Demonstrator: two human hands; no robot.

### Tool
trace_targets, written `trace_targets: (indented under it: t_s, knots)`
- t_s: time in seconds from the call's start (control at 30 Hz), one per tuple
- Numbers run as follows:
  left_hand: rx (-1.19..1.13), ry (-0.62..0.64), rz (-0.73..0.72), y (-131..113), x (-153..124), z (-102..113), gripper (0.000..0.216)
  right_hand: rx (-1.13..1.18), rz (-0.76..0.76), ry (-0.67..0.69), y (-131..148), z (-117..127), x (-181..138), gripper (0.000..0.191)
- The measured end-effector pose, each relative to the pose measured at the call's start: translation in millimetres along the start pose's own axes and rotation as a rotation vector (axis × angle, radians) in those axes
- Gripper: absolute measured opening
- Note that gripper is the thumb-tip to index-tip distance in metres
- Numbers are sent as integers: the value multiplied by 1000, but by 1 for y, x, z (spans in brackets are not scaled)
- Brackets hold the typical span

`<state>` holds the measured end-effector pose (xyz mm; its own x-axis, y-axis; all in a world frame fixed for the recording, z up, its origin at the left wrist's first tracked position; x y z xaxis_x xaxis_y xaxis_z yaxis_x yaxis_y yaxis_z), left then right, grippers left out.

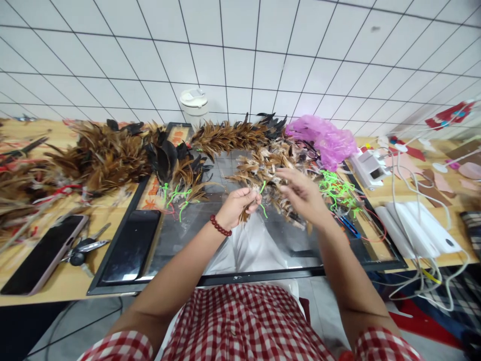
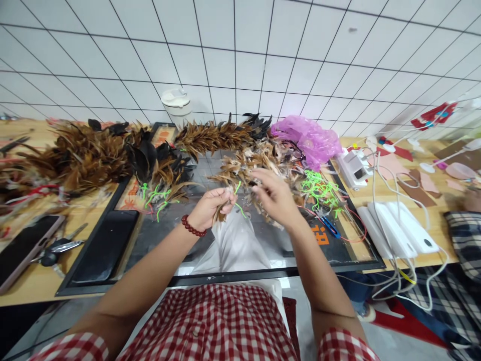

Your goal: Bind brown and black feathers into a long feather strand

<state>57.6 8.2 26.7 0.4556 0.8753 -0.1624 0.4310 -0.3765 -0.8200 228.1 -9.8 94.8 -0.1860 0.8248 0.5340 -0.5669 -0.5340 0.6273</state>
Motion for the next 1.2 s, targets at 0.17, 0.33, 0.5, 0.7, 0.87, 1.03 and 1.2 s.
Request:
trace_targets:
  t_s: [0.17, 0.33, 0.5, 0.7, 0.87, 1.03, 1.2]
  knots:
    - [108, -14, -24, 3, 2, 1, 42, -102, 87, 198, 14, -44, -2, 42]
    - [209, -66, -13, 6, 4, 4, 44, -20, -119, 142, -7, -53, -6, 22]
    - [153, -51, 16, 6, 3, 3, 47, 602, -372, 255, -19, -68, -14, 38]
    - [99, 33, 127, 13, 2, 1, 49, 898, -503, 234, -23, -81, -19, 33]
    - [163, 134, 159, 10, -2, -2, 47, 1016, -564, 246, -26, -83, -23, 51]
    - [321, 159, 171, 1, -7, -6, 42, 1000, -524, 308, -25, -76, -22, 52]
    - [878, -22, -175, -18, -8, -5, 24, 683, -481, 206, -24, -77, -19, 36]
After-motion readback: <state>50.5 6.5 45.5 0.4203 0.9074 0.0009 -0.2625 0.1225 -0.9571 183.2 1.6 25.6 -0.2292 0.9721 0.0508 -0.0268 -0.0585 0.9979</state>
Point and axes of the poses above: each hand's wrist, its own x-axis towards the middle knuckle, its own z-axis out of the back of the hand, y = z × x, the point moved 5 cm from there along x, towards the middle knuckle, and after that the axes turned 3 degrees about -y, right-handed, at the moved point
